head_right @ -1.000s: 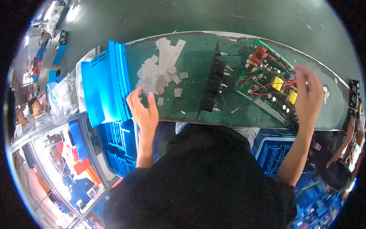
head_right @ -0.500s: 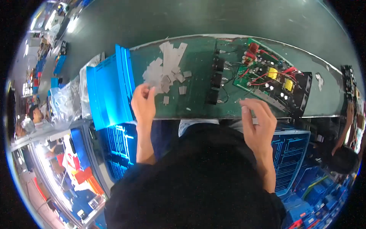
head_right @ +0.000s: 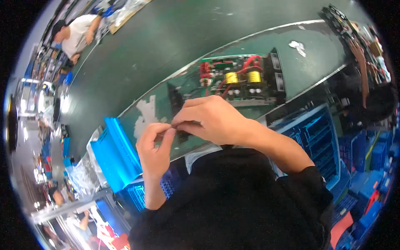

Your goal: File edges of a plastic housing and assemble an electronic circuit board into the housing by connecting wires and components.

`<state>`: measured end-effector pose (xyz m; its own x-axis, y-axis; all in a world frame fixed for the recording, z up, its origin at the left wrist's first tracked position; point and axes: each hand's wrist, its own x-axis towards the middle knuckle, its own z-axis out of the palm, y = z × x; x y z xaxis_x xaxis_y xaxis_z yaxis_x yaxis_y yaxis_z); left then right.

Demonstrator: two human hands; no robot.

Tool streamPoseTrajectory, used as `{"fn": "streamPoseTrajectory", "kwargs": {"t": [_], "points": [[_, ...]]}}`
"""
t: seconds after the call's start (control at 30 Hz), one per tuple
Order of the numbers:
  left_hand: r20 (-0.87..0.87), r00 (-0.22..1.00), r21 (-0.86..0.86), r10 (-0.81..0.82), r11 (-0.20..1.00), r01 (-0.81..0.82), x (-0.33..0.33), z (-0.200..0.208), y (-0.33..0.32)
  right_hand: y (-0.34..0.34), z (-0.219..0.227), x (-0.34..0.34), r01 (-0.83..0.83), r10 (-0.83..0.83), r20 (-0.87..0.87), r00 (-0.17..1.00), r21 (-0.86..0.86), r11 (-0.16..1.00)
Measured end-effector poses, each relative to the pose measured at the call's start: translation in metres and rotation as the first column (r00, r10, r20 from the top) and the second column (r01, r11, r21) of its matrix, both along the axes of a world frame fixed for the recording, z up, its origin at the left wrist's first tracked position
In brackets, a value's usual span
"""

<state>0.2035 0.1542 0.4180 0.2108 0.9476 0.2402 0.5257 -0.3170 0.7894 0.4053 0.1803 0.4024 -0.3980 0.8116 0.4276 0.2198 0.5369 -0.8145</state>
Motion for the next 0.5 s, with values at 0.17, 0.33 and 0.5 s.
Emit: {"fn": "streamPoseTrajectory", "kwargs": {"t": [0.17,0.33,0.5], "points": [[-0.112,0.939,-0.083,-0.326,0.945,0.318,0.085,-0.023,0.069,0.019,-0.024,0.103,0.242,-0.245,0.121,0.962,0.043,0.969],[-0.259,0.836,0.078,-0.484,0.852,0.517,0.176,-0.062,0.165,0.075,-0.048,0.195,0.350,-0.354,0.364,0.862,0.080,0.933],[-0.388,0.768,0.171,-0.509,0.779,0.603,0.248,-0.111,0.264,0.162,-0.083,0.264,0.345,-0.355,0.586,0.729,0.133,0.929]]}}
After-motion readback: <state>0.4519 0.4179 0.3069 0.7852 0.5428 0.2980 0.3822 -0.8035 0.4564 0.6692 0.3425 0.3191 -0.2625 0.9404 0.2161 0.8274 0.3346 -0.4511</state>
